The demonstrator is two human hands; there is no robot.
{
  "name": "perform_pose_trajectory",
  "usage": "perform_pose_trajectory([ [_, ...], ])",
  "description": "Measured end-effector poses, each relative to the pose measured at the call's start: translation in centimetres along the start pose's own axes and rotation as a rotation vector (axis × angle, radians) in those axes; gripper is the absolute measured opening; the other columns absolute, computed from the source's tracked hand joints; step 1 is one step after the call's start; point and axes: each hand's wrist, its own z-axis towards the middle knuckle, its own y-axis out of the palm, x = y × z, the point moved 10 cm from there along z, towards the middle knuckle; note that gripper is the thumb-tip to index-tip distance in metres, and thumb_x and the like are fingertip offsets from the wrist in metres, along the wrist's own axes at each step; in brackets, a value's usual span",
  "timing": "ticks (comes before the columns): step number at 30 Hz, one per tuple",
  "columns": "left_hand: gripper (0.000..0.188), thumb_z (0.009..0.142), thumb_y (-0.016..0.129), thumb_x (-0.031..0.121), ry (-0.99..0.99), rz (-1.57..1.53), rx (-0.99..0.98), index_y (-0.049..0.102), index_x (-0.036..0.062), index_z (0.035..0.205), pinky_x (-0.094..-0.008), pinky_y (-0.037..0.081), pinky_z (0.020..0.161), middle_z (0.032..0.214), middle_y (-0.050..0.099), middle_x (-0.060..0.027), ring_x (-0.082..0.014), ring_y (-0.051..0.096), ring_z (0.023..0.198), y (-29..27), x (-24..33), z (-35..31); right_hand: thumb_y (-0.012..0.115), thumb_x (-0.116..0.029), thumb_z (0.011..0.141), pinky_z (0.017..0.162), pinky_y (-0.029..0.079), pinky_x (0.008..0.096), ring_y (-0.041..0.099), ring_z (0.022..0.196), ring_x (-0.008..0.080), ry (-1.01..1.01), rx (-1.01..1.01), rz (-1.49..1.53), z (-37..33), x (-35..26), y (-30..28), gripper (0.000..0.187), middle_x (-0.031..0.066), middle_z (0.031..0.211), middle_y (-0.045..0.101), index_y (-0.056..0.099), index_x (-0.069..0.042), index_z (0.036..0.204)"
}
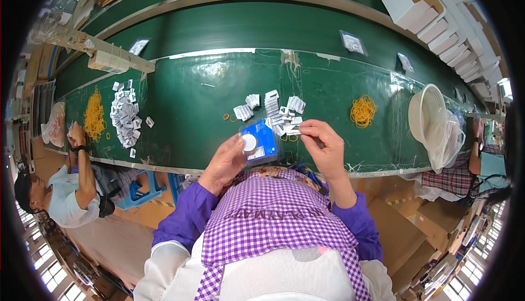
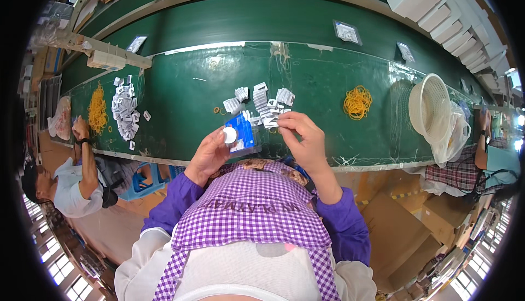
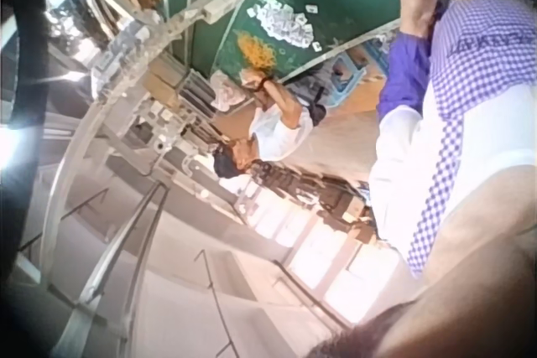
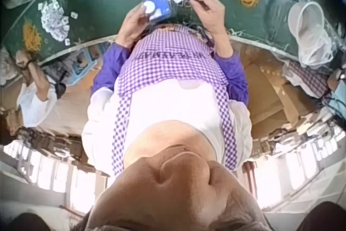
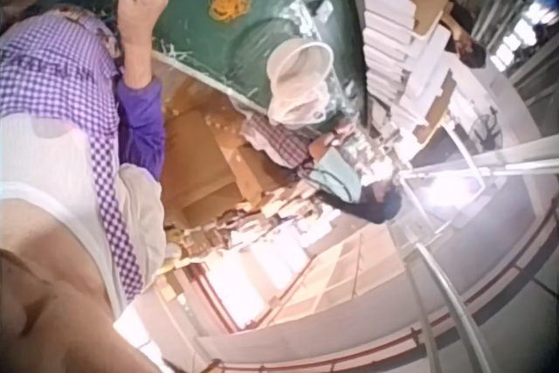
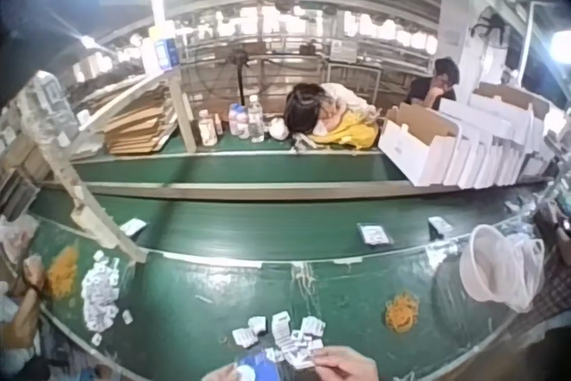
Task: The person assembles small plastic components by hand, securing them with rubber bands on a factory production line.
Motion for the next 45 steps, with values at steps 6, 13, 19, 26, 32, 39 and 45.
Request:
perform_pose_trajectory([
  [6,0.049,0.089,0.055,0.028,0.027,0.026,-0.109,0.039,0.0011,0.127,-0.0361,0.036,0.097,0.121,0.050,-0.0072,-0.0174,0.047,0.109,0.3,0.1,0.0,0.062,0.006,0.073,0.069,0.047,0.0237,0.060,0.080,0.0147,-0.109,-0.043,-0.109,-0.1,-3.8,0.2,0.018,0.0088,0.099,0.059,0.065,-0.003,0.089],
  [13,0.054,0.088,0.057,0.029,-0.027,0.035,-0.198,0.037,-0.0020,0.127,-0.0386,0.036,0.099,0.122,0.049,-0.0116,-0.0206,0.048,0.113,2.9,0.3,-0.6,0.062,0.005,0.070,0.068,0.047,0.0278,0.059,0.080,0.0191,-0.224,-0.345,-0.253,0.5,-5.9,1.9,0.022,0.0073,0.090,0.056,0.065,-0.006,0.089],
  [19,0.056,0.085,0.061,0.030,-0.038,0.079,-0.204,0.038,-0.0014,0.126,-0.0364,0.037,0.096,0.117,0.052,-0.0090,-0.0187,0.049,0.109,2.5,0.1,-0.6,0.065,0.006,0.064,0.063,0.044,0.0299,0.057,0.076,0.0218,-0.435,-0.463,-0.436,0.7,-8.2,2.9,0.024,0.0056,0.084,0.058,0.066,-0.006,0.084],
  [26,0.060,0.084,0.062,0.030,-0.089,0.116,-0.211,0.036,-0.0015,0.127,-0.0377,0.037,0.097,0.120,0.049,-0.0114,-0.0197,0.049,0.111,3.2,-0.3,-0.6,0.065,-0.002,0.065,0.073,0.042,0.0341,0.054,0.083,0.0232,-0.433,-0.555,-0.435,0.2,-7.7,4.3,0.022,0.0047,0.088,0.058,0.064,-0.009,0.086],
  [32,0.059,0.085,0.062,0.025,-0.085,0.063,-0.207,0.031,-0.0022,0.128,-0.0380,0.041,0.095,0.121,0.048,-0.0134,-0.0209,0.051,0.110,2.8,-0.9,0.0,0.069,-0.008,0.066,0.086,0.037,0.0369,0.045,0.104,0.0270,-0.176,-0.445,-0.358,0.0,-5.9,3.9,0.019,0.0081,0.105,0.054,0.064,-0.009,0.084],
  [39,0.055,0.085,0.061,0.022,-0.094,0.155,-0.210,0.031,-0.0002,0.126,-0.0374,0.042,0.094,0.119,0.047,-0.0121,-0.0205,0.050,0.110,5.2,-0.4,-0.5,0.071,-0.009,0.064,0.096,0.031,0.0412,0.037,0.116,0.0304,-0.121,-0.265,-0.313,-0.7,-3.7,3.3,0.018,0.0097,0.118,0.050,0.061,-0.009,0.079],
  [45,0.052,0.085,0.062,0.023,-0.058,0.161,-0.192,0.035,0.0005,0.123,-0.0367,0.041,0.094,0.118,0.047,-0.0110,-0.0196,0.049,0.111,5.1,-0.3,-0.2,0.073,-0.011,0.064,0.099,0.029,0.0410,0.033,0.122,0.0316,-0.115,-0.144,-0.328,-0.8,-4.0,2.4,0.028,0.0092,0.125,0.048,0.064,-0.009,0.090],
])
